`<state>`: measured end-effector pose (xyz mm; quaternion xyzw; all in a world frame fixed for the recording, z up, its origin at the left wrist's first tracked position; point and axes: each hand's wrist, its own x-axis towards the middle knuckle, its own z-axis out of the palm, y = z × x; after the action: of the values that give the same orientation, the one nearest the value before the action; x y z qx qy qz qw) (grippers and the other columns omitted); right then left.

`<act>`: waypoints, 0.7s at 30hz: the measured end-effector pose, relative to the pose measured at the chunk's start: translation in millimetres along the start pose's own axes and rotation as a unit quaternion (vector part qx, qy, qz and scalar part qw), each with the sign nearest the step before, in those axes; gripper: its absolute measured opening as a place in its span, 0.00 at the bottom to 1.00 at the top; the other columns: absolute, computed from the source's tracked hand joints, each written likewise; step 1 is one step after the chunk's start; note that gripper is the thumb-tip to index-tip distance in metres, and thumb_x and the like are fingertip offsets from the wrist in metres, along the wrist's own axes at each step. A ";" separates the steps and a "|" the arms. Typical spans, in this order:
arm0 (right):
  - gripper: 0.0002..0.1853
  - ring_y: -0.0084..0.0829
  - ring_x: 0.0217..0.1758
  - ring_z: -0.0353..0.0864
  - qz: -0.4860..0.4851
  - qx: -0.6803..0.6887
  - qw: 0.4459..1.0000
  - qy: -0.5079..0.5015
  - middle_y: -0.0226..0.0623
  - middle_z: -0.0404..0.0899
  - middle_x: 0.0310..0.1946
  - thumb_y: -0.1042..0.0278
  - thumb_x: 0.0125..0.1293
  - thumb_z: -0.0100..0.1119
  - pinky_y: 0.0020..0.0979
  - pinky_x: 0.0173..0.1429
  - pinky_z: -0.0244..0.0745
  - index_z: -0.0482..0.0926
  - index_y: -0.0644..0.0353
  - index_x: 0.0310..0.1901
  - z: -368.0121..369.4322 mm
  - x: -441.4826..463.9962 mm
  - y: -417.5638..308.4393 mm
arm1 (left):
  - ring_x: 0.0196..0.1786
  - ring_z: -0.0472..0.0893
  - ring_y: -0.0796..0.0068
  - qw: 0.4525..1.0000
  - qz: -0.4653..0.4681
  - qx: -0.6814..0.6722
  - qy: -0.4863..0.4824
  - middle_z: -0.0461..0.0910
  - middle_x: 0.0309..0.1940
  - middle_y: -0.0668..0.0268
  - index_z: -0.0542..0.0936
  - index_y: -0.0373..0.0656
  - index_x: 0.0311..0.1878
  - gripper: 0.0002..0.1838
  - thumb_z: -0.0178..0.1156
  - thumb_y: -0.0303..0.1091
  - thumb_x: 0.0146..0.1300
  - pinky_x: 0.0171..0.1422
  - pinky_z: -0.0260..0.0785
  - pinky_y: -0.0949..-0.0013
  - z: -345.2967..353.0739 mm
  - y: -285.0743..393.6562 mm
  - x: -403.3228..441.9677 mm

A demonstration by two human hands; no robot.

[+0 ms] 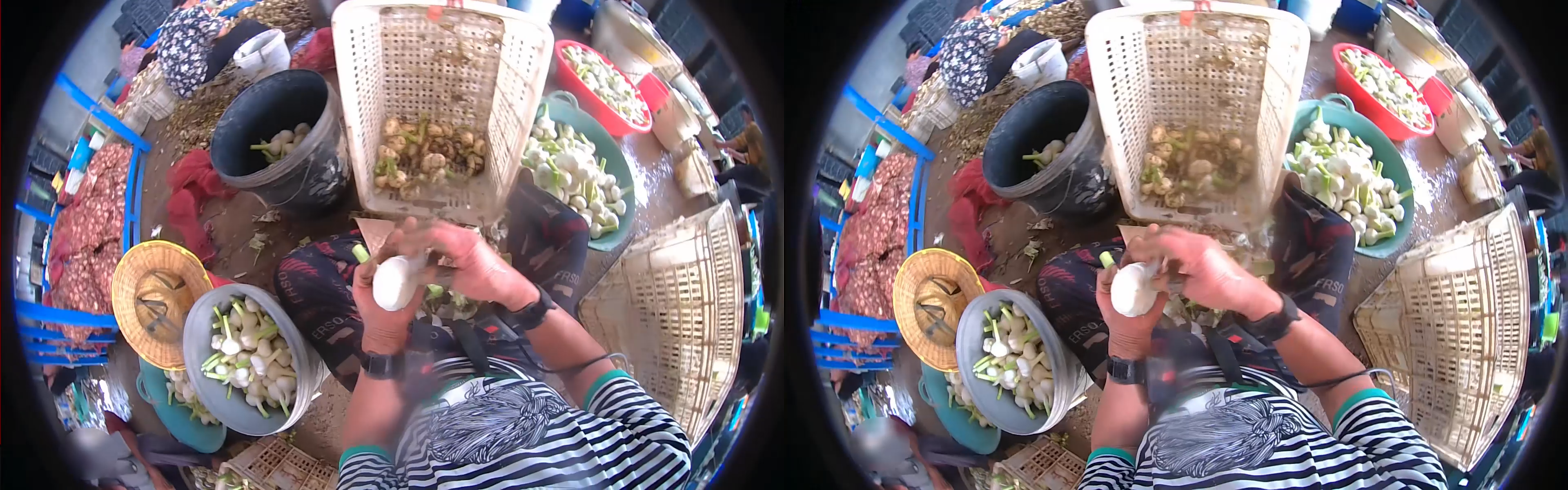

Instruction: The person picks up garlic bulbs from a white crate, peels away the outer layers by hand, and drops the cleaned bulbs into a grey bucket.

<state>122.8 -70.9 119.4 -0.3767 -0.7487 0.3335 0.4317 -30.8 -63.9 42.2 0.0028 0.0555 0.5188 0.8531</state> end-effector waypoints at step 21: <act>0.24 0.25 0.50 0.73 0.316 0.138 0.924 0.164 0.37 0.75 0.48 0.78 0.53 0.60 0.26 0.53 0.70 0.72 0.65 0.54 -57.5 -64.3 15.5 | 0.67 0.63 0.68 0.916 -0.028 0.400 0.033 0.63 0.66 0.60 0.62 0.38 0.66 0.26 0.37 0.44 0.72 0.70 0.53 0.61 3.7 -51.6 34.2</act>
<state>200.8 -107.9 104.5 -0.5795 -0.4566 0.4861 0.4683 30.7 -57.3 39.5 0.3246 0.2865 0.4293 0.7926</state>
